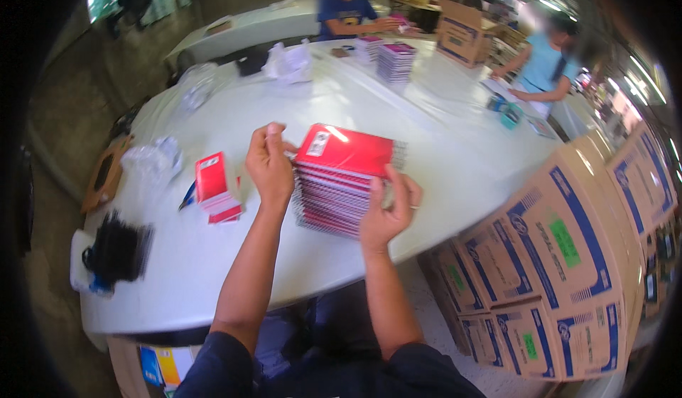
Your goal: The person takes a spiral coil and threads it into the pre-punched holes of red notebooks by hand, repeating the process for several notebooks and stacking them.
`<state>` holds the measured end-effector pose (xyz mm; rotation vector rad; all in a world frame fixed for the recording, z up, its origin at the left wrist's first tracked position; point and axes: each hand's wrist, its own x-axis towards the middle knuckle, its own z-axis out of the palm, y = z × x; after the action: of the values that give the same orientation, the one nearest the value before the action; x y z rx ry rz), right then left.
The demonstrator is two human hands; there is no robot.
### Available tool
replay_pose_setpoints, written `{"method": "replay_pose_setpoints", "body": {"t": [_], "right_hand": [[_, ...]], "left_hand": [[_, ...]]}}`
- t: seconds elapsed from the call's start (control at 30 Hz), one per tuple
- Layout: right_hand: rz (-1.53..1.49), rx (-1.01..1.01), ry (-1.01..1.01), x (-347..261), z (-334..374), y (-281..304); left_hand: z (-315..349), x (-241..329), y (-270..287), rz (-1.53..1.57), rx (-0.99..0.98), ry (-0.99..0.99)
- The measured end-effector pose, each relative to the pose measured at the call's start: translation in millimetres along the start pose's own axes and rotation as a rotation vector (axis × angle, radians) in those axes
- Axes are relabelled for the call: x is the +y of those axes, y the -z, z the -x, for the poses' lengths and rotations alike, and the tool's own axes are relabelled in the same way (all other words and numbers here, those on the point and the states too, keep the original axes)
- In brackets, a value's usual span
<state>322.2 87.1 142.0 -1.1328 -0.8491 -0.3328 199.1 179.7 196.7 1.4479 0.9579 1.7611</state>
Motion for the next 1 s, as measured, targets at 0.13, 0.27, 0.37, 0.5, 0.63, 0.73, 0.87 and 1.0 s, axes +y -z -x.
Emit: {"method": "replay_pose_setpoints", "body": {"t": [0.13,0.27,0.37,0.5,0.63,0.73,0.87,1.0], "right_hand": [[-0.003,0.045,0.185,-2,3,32],[-0.034,-0.207,0.180,-31,43,45],[-0.225,-0.647,0.192,-48,81,36],[-0.007,-1.127,0.370,-97,108,-1],[-0.070,-1.446,0.216,-67,152,-2],[-0.259,-1.425,-0.086,-57,134,-13],[-0.449,-1.403,-0.573,-27,123,-12],[-0.246,-1.504,-0.559,-26,113,-13]], "left_hand": [[-31,-21,65,-0.444,-0.155,-0.168],[-34,-68,187,-1.096,-0.299,-0.430],[12,-73,215,-1.297,-0.356,-0.540],[98,-16,206,-1.108,-0.568,-0.582],[132,-1,220,-0.832,-0.550,-0.355],[131,0,226,-0.816,-0.216,-0.285],[110,-3,202,-0.535,0.109,-0.053],[118,-58,204,-0.061,-0.203,0.429]]}}
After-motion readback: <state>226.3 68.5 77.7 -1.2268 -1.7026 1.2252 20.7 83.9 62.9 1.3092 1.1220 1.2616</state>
